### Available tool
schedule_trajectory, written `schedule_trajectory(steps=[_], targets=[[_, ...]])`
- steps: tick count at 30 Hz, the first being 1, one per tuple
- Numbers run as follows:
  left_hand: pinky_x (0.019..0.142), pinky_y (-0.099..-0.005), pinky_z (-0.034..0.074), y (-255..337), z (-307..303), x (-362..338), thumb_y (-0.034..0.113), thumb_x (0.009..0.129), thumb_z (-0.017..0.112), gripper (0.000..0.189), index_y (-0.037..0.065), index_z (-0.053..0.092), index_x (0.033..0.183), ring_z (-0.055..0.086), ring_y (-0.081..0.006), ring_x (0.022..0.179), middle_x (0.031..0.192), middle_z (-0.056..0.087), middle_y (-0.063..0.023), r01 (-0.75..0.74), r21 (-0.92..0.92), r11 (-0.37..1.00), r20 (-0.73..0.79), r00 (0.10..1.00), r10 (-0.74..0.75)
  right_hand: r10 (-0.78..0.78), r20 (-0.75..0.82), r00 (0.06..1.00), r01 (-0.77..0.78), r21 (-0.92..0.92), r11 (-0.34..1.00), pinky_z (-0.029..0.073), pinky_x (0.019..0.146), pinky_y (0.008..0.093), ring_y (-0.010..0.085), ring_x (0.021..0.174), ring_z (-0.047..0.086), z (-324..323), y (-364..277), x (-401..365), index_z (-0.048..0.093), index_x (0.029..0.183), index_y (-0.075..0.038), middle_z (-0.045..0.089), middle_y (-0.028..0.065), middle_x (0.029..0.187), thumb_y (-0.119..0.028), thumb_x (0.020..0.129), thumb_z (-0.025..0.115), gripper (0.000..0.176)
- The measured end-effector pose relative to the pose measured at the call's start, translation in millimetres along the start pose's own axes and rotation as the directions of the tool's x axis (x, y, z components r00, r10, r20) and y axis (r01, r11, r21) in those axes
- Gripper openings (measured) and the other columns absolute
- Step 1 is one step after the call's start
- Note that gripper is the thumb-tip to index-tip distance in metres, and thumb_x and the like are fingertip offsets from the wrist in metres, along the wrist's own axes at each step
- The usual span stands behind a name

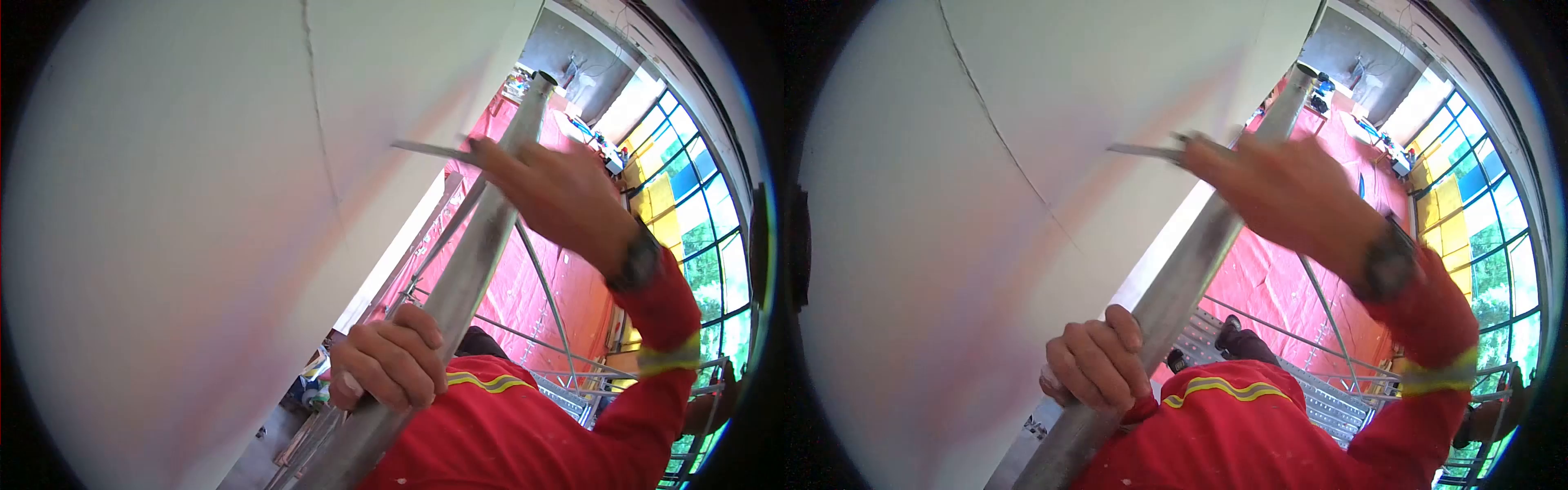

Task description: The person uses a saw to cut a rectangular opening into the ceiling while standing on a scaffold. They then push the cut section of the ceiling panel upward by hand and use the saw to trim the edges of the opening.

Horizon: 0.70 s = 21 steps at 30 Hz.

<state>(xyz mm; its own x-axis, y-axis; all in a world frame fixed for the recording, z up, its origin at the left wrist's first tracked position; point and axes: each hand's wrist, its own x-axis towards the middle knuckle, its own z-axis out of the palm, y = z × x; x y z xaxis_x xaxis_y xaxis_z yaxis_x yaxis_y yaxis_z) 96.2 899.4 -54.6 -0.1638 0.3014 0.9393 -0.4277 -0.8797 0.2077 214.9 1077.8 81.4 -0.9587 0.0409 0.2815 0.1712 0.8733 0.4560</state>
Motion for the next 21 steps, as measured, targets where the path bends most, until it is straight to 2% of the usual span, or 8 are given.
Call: schedule_trajectory(steps=[1,4,7,10,13,17,19,21], targets=[[0.094,-0.0399,0.035,1.7,0.3,-0.1,0.018,0.097,0.034,0.041,0.006,0.061,0.068,0.066,-0.0281,0.058,0.075,0.070,-0.0164,0.009,0.002,1.000,0.031,0.999,-0.009,-0.036,-0.044,0.998,0.038,0.050,0.998,0.045,0.045,0.0363,0.0224,0.053,0.060,11.5,-2.2,16.7,0.055,0.121,-0.011,0.056,0.0065,0.068,-0.015,0.092,0.059,0.030],[0.093,-0.0399,0.035,5.2,3.8,-6.1,0.019,0.098,0.033,0.044,0.007,0.061,0.066,0.066,-0.0270,0.057,0.073,0.071,-0.0151,0.023,0.020,1.000,-0.013,1.000,-0.022,-0.145,-0.095,0.985,0.153,0.084,0.985,0.046,0.045,0.0385,0.0238,0.053,0.062,14.7,-2.3,37.8,0.053,0.124,-0.011,0.056,0.0069,0.069,-0.015,0.091,0.059,0.034],[0.089,-0.0384,0.038,1.7,7.5,-2.8,0.021,0.099,0.032,0.044,0.009,0.060,0.066,0.065,-0.0251,0.054,0.072,0.071,-0.0139,0.013,0.034,0.999,-0.054,0.998,-0.011,0.011,0.098,0.995,-0.009,-0.023,1.000,0.046,0.046,0.0370,0.0229,0.052,0.060,-11.3,6.0,-6.0,0.054,0.124,-0.012,0.057,0.0064,0.070,-0.014,0.091,0.059,0.034],[0.085,-0.0366,0.041,-5.0,17.7,-3.0,0.023,0.099,0.033,0.042,0.010,0.058,0.067,0.062,-0.0218,0.051,0.066,0.068,-0.0116,-0.019,0.063,0.998,-0.173,0.984,0.030,0.088,0.111,0.990,-0.086,-0.028,0.996,0.046,0.047,0.0360,0.0218,0.051,0.058,-23.1,13.2,-46.8,0.055,0.125,-0.013,0.056,0.0051,0.069,-0.014,0.091,0.059,0.034],[0.079,-0.0360,0.043,-5.9,11.1,-1.4,0.026,0.099,0.031,0.043,0.011,0.054,0.066,0.059,-0.0183,0.048,0.062,0.065,-0.0076,-0.003,0.096,0.995,-0.077,0.997,0.010,0.072,0.044,0.996,-0.075,0.062,0.995,0.046,0.045,0.0358,0.0228,0.052,0.060,-13.8,11.7,-25.3,0.056,0.119,-0.012,0.056,0.0065,0.067,-0.017,0.095,0.052,0.025],[0.087,-0.0415,0.038,-5.0,7.4,-13.8,0.024,0.100,0.031,0.044,0.006,0.061,0.072,0.065,-0.0255,0.061,0.072,0.069,-0.0121,0.011,0.008,1.000,-0.049,0.999,-0.010,-0.118,-0.095,0.988,0.130,0.123,0.984,0.045,0.043,0.0356,0.0214,0.054,0.061,25.2,10.6,21.8,0.056,0.118,-0.011,0.056,0.0064,0.070,-0.017,0.095,0.052,0.024],[0.091,-0.0442,0.035,-4.2,5.9,-17.6,0.024,0.100,0.031,0.046,0.003,0.064,0.075,0.068,-0.0290,0.068,0.077,0.070,-0.0144,0.027,-0.037,0.999,-0.032,0.999,-0.028,-0.073,-0.021,0.997,0.075,0.082,0.994,0.045,0.043,0.0352,0.0214,0.054,0.061,15.5,12.3,10.6,0.055,0.120,-0.012,0.057,0.0065,0.071,-0.017,0.095,0.052,0.026],[0.091,-0.0441,0.035,-12.6,16.4,-22.0,0.024,0.100,0.031,0.046,0.003,0.063,0.075,0.068,-0.0287,0.067,0.077,0.070,-0.0147,-0.062,-0.017,0.998,-0.143,0.988,0.059,-0.030,0.040,0.999,0.028,0.047,0.999,0.045,0.043,0.0350,0.0214,0.054,0.061,2.8,12.6,-11.0,0.053,0.124,-0.012,0.058,0.0069,0.072,-0.017,0.095,0.052,0.029]])
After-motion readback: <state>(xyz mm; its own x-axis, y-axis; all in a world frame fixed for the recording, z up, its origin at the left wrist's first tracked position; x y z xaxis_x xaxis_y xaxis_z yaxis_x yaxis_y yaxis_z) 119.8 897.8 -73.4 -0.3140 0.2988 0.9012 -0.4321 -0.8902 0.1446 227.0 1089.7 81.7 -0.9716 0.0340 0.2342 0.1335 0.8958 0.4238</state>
